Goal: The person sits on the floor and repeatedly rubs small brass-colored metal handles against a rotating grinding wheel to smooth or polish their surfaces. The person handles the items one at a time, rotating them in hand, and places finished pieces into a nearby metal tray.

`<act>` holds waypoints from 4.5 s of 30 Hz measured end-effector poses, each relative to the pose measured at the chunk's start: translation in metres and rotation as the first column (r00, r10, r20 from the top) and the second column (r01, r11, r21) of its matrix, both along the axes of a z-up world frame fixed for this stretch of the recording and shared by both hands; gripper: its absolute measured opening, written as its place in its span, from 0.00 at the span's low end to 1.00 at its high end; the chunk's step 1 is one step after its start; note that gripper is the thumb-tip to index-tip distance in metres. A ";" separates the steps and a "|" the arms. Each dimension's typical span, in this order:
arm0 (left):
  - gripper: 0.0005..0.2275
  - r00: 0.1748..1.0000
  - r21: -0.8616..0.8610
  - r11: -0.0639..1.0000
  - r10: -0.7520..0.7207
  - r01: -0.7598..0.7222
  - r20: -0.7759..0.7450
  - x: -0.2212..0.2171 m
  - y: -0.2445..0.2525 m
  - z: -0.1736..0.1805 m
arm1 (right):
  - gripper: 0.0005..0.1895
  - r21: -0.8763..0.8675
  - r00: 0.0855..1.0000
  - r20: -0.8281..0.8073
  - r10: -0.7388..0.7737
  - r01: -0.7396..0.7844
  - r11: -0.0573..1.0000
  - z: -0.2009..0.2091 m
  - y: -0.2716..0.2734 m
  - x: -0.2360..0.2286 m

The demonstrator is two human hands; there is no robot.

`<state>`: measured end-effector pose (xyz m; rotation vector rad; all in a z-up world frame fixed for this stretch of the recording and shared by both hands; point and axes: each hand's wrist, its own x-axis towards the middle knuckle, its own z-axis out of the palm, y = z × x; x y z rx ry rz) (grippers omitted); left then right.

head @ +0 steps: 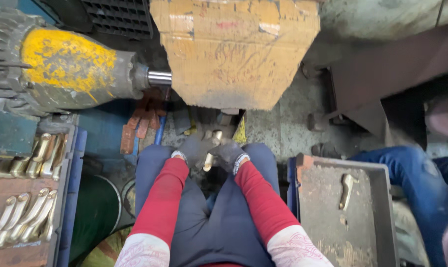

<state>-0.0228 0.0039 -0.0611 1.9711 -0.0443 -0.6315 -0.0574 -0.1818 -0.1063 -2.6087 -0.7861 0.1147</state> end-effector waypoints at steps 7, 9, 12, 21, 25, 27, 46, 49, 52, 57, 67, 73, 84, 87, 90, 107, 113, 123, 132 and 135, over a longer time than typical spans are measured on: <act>0.15 0.999 -0.466 0.885 -0.042 0.027 -0.022 -0.029 0.024 0.063 | 0.18 0.684 0.809 -0.569 0.145 0.367 0.630 0.060 -0.006 -0.030; 0.10 0.981 -0.477 0.876 -0.149 0.073 -0.122 -0.035 0.029 0.077 | 0.17 0.583 0.909 -0.414 0.049 0.223 0.781 0.077 -0.005 -0.036; 0.08 0.986 -0.498 0.863 -0.148 0.090 -0.078 -0.040 0.027 0.084 | 0.29 0.762 0.504 -0.622 0.599 0.564 0.317 0.095 -0.005 -0.042; 0.19 0.994 -0.443 0.897 0.044 0.005 0.099 -0.034 0.021 0.061 | 0.27 0.758 0.430 -0.576 0.695 0.599 0.258 0.093 -0.006 -0.038; 0.15 0.988 -0.289 0.957 0.080 -0.038 0.133 -0.029 0.015 0.052 | 0.23 0.659 0.409 -0.692 0.595 0.695 0.288 0.087 -0.004 -0.033; 0.15 0.979 -0.295 0.955 0.095 -0.038 0.181 -0.025 0.012 0.048 | 0.21 0.660 0.416 -0.693 0.588 0.695 0.287 0.086 -0.003 -0.026; 0.13 0.986 -0.373 0.920 0.155 -0.122 0.059 0.006 -0.006 0.011 | 0.11 0.313 0.235 -0.882 0.410 0.940 0.135 0.067 0.008 -0.004; 0.11 0.959 -0.494 0.833 0.145 -0.250 -0.242 0.006 -0.010 0.004 | 0.11 0.240 0.180 -0.909 0.377 0.963 0.119 0.074 0.012 -0.005; 0.12 0.952 -0.475 0.834 0.178 -0.279 -0.247 0.009 -0.011 -0.006 | 0.09 0.192 0.144 -0.919 0.367 0.977 0.096 0.072 0.014 0.001; 0.21 0.934 -0.233 0.964 0.197 -0.129 0.297 0.012 -0.012 -0.018 | 0.07 0.183 0.153 -0.871 0.467 0.983 0.021 0.056 0.013 0.004; 0.10 0.997 -0.180 0.981 0.079 -0.079 -0.007 0.027 -0.011 -0.105 | 0.06 0.061 0.058 -0.866 0.497 0.998 -0.010 0.008 0.010 0.028; 0.10 0.695 0.583 0.805 -0.481 0.109 0.534 0.035 0.001 -0.144 | 0.07 0.009 0.000 -0.918 0.396 1.000 0.020 0.011 0.013 0.030; 0.15 0.985 -0.351 0.935 0.105 -0.051 0.137 -0.032 0.020 0.028 | 0.22 0.670 0.536 -0.739 0.408 0.650 0.358 0.081 0.007 -0.040; 0.15 0.990 -0.477 0.879 0.071 -0.005 0.121 -0.038 0.021 0.047 | 0.19 0.655 0.547 -0.756 0.359 0.643 0.398 0.095 0.008 -0.048; 0.14 0.991 -0.496 0.867 0.025 0.045 0.135 -0.040 0.021 0.050 | 0.20 0.674 0.516 -0.730 0.449 0.654 0.344 0.104 0.006 -0.053; 0.10 0.998 -0.559 0.827 0.031 -0.057 -0.057 -0.035 0.027 0.047 | 0.18 0.694 0.622 -0.709 -0.333 0.697 -0.178 0.172 -0.088 -0.157; 0.21 0.986 -0.049 0.997 -0.045 0.054 0.163 -0.023 0.021 0.032 | 0.24 -0.029 0.088 -0.083 -0.993 0.995 0.091 0.102 -0.186 -0.200; 0.22 0.985 -0.092 0.996 0.001 0.015 0.174 -0.024 0.027 0.020 | 0.24 -0.074 0.180 0.349 -0.920 0.984 0.165 0.061 -0.189 -0.193; 0.12 0.999 -0.509 0.860 0.023 -0.037 -0.034 -0.025 0.020 0.009 | 0.38 0.138 0.827 0.282 -0.486 0.466 0.874 0.133 -0.057 -0.033; 0.08 0.999 -0.612 0.790 0.004 -0.036 -0.053 -0.023 0.016 0.003 | 0.15 -0.323 0.839 0.010 -0.543 0.517 0.793 0.089 -0.030 0.034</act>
